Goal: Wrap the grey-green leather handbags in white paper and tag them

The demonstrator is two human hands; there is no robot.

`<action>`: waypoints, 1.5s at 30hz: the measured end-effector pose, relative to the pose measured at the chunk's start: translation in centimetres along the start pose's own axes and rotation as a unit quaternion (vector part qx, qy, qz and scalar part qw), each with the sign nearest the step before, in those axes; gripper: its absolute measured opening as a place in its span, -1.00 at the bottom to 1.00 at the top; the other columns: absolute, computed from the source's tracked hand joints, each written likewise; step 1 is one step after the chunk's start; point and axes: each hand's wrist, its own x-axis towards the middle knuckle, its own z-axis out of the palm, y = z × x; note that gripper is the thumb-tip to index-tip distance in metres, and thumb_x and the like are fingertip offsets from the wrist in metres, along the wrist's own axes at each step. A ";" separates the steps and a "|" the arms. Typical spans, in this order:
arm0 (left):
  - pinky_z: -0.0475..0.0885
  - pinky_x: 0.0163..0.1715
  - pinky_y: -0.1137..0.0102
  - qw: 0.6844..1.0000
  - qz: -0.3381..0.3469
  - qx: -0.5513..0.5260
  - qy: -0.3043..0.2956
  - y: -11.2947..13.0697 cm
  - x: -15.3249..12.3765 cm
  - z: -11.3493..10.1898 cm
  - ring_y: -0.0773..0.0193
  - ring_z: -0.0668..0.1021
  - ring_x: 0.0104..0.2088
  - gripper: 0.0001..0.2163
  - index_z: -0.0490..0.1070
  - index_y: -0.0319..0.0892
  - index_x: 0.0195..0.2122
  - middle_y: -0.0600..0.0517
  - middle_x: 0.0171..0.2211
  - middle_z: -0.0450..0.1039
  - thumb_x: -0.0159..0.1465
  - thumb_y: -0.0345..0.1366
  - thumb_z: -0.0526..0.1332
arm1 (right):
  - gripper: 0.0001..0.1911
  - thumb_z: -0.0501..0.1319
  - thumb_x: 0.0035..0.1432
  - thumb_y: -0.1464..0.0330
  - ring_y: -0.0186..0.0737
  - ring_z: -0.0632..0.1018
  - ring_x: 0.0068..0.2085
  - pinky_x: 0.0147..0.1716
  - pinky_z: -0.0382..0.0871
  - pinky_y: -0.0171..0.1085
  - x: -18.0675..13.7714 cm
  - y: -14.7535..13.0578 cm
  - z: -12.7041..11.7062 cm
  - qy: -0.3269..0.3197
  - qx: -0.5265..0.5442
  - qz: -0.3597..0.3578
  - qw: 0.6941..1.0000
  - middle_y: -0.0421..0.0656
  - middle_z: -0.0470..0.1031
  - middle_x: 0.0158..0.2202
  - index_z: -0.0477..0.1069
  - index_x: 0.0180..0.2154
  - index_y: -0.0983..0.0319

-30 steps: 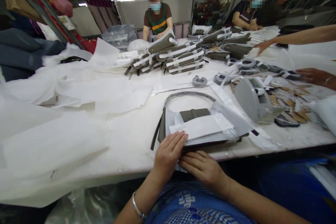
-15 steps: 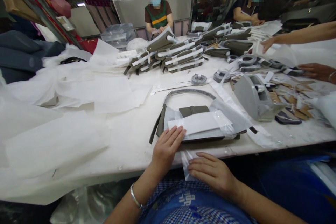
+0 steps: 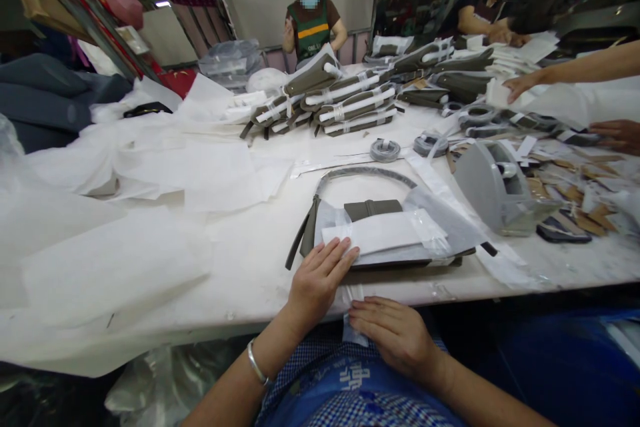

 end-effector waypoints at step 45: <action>0.50 0.06 0.23 1.000 -0.025 -0.012 -0.001 0.4 0.6 -0.7 0.09 0.47 0.04 -0.54 0.29 -0.33 0.19 -0.12 0.08 0.48 0.25 -0.58 0.03 | -0.96 0.30 0.19 0.36 -0.21 0.55 -0.19 -0.20 0.41 -0.27 12.8 6.5 -2.6 -0.135 -0.092 0.285 0.945 -0.16 0.54 -0.19 0.50 -0.32 0.20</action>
